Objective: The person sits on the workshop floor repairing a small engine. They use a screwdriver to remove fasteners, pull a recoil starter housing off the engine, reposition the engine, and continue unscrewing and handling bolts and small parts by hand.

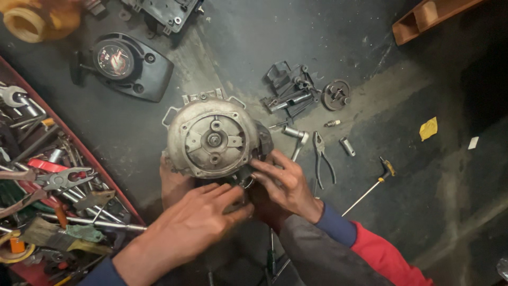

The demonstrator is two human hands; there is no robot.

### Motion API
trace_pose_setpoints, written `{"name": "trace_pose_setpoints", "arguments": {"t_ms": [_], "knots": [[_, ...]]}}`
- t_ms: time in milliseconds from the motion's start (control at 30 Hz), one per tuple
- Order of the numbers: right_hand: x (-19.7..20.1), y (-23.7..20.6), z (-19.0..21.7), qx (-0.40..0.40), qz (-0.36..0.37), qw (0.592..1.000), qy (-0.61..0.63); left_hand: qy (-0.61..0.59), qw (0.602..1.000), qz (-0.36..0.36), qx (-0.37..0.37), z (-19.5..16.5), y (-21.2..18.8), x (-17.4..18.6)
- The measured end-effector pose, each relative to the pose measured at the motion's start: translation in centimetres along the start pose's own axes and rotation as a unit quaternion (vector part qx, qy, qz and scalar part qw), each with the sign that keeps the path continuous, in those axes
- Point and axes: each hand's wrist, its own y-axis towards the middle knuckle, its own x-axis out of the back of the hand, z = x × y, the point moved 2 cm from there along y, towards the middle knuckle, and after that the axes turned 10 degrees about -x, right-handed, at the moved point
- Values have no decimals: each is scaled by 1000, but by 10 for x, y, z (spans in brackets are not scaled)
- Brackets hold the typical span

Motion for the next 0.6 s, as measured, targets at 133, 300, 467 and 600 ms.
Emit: {"name": "trace_pose_setpoints", "arguments": {"t_ms": [133, 300, 467, 600], "knots": [[0, 0, 1, 12, -5, 1000, -3, -73, 995, -38, 53, 2, -8, -4], [2, -1, -1, 10, 3, 1000, -3, -111, 979, -145, 95, 4, -20, -3], [1, -2, -3, 15, 6, 1000, 7, -163, 961, -184, 128, 11, -10, -1], [1, -3, -3, 20, -11, 1000, 3, -284, 913, -127, 263, 20, 11, -8]]}}
